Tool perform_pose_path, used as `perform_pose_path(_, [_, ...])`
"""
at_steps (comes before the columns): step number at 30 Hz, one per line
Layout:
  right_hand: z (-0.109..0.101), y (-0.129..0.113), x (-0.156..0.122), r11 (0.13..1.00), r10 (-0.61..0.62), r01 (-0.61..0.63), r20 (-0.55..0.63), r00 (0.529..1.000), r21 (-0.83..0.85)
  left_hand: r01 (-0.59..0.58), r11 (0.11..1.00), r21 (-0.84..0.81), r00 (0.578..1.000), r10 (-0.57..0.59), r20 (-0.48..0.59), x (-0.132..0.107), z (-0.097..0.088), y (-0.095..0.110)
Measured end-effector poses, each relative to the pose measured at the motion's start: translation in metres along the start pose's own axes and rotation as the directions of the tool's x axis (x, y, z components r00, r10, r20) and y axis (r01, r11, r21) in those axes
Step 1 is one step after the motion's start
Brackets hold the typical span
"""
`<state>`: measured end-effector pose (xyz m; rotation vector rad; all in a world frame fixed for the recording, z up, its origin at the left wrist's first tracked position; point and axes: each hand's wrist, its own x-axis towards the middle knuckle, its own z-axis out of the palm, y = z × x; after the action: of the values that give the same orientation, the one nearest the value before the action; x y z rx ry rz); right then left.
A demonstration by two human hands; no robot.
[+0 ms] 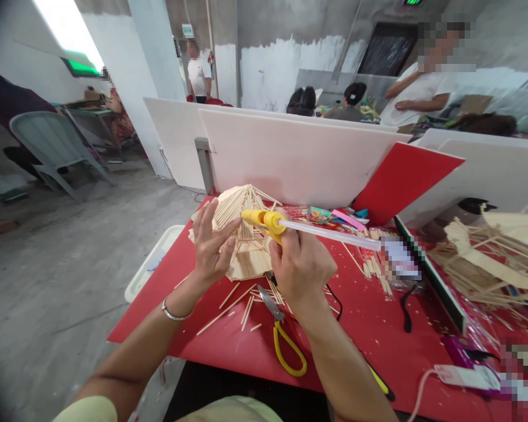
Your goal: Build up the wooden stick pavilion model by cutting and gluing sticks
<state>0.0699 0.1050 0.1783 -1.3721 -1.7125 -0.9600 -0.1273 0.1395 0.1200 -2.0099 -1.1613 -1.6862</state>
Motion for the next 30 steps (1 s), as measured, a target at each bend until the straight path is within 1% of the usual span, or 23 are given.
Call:
perform_pose_path(4, [-0.0028,0.0011,-0.0006,0.999,-0.021,0.020,-0.021,1.000,-0.036,-0.012,1.000,0.011,1.000,0.012,-0.012,-0.0024,-0.0010,0.0006])
perform_pose_path(17, [-0.0024,-0.0034,0.0006,0.999,-0.027,0.028,0.055,0.998,-0.019,-0.020,1.000,0.017,1.000,0.020,-0.019,-0.0008,0.0022,-0.0017])
perform_pose_path(19, [-0.0017,-0.0028,0.0010,0.999,-0.029,0.030,0.039,0.999,-0.024,-0.022,1.000,0.019,1.000,0.022,-0.017,-0.0005,0.0020,-0.0015])
perform_pose_path(23, [-0.0017,0.0003,-0.0003,0.997,-0.035,0.031,-0.055,0.998,-0.065,-0.009,0.999,0.041,1.000,0.009,0.001,0.0010,0.0002,0.0008])
perform_pose_path(30, [-0.0004,0.0010,-0.0050,0.999,-0.020,0.020,-0.010,1.000,-0.050,0.050,0.999,0.003,0.999,-0.050,0.009,0.0025,-0.0010,0.0072])
